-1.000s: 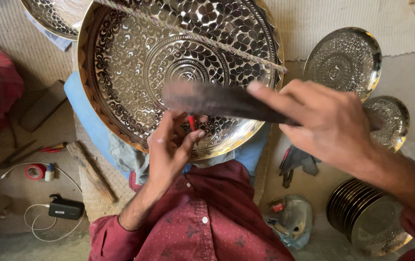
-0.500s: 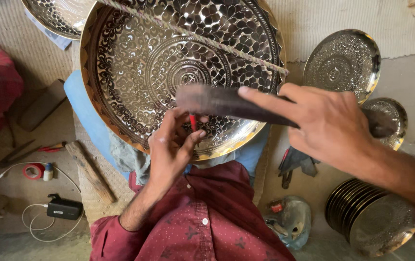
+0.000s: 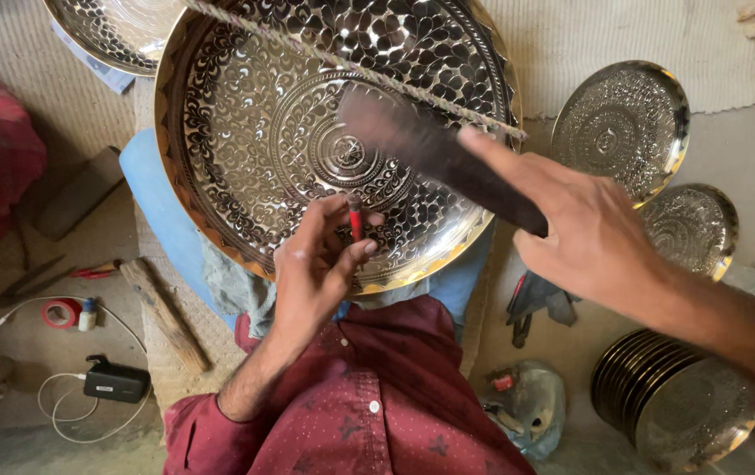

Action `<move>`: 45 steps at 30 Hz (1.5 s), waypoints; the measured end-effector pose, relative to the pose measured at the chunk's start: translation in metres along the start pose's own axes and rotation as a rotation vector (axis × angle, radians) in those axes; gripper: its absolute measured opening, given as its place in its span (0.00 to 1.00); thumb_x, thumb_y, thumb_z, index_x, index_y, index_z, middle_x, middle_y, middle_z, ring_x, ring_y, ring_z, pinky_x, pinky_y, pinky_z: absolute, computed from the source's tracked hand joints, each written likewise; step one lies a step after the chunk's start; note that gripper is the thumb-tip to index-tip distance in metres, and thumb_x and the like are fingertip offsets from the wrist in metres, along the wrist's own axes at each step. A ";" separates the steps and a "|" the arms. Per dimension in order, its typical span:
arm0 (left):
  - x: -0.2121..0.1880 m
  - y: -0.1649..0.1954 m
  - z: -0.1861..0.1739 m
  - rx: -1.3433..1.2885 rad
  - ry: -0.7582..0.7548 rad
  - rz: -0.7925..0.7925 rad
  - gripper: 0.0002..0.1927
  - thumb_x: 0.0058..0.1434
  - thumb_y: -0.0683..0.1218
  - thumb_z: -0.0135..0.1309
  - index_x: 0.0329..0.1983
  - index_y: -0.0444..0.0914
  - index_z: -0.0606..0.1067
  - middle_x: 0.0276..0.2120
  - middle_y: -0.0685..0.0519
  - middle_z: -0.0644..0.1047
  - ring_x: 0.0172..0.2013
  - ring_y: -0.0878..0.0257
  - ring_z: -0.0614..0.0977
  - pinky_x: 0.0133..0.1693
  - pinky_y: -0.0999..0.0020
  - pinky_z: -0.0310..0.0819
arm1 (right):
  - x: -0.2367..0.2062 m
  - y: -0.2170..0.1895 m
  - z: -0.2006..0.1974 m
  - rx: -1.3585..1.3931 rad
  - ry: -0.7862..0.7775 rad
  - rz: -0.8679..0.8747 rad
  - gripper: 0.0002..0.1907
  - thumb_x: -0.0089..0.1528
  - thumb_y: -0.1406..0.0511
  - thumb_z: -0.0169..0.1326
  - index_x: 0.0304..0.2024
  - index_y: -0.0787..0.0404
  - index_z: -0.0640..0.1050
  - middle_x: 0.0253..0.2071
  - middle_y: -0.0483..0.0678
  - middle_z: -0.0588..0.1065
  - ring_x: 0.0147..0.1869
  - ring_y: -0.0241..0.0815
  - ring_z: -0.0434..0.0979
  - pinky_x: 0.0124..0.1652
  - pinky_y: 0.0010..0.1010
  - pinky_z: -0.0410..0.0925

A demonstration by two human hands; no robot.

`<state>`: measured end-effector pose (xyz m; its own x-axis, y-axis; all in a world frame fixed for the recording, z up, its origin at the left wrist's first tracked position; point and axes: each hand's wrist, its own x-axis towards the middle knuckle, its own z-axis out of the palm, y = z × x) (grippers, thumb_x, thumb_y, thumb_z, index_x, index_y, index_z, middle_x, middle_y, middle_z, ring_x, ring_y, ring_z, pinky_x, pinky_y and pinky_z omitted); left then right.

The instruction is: The person sits on the floor with a large engraved brass tray on their lap, holds a small red-handled punch against the tray's decorative pattern, and repeatedly strikes the punch with a wooden mallet to chase the design, repositioning the punch across the tray surface.

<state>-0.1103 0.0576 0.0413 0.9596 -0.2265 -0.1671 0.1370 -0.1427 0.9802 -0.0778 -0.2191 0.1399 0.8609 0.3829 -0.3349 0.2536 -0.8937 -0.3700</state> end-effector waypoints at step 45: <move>0.002 -0.018 0.008 -0.014 0.028 0.020 0.21 0.63 0.33 0.58 0.59 0.33 0.69 0.49 0.47 0.84 0.48 0.61 0.87 0.45 0.71 0.88 | 0.004 0.002 0.008 -0.113 -0.020 0.031 0.53 0.51 0.76 0.53 0.76 0.34 0.60 0.37 0.42 0.71 0.26 0.35 0.74 0.18 0.28 0.71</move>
<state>-0.1126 0.0517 0.0221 0.9687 -0.2018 -0.1442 0.1207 -0.1244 0.9849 -0.0774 -0.2177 0.1303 0.8605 0.3586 -0.3618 0.2764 -0.9253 -0.2598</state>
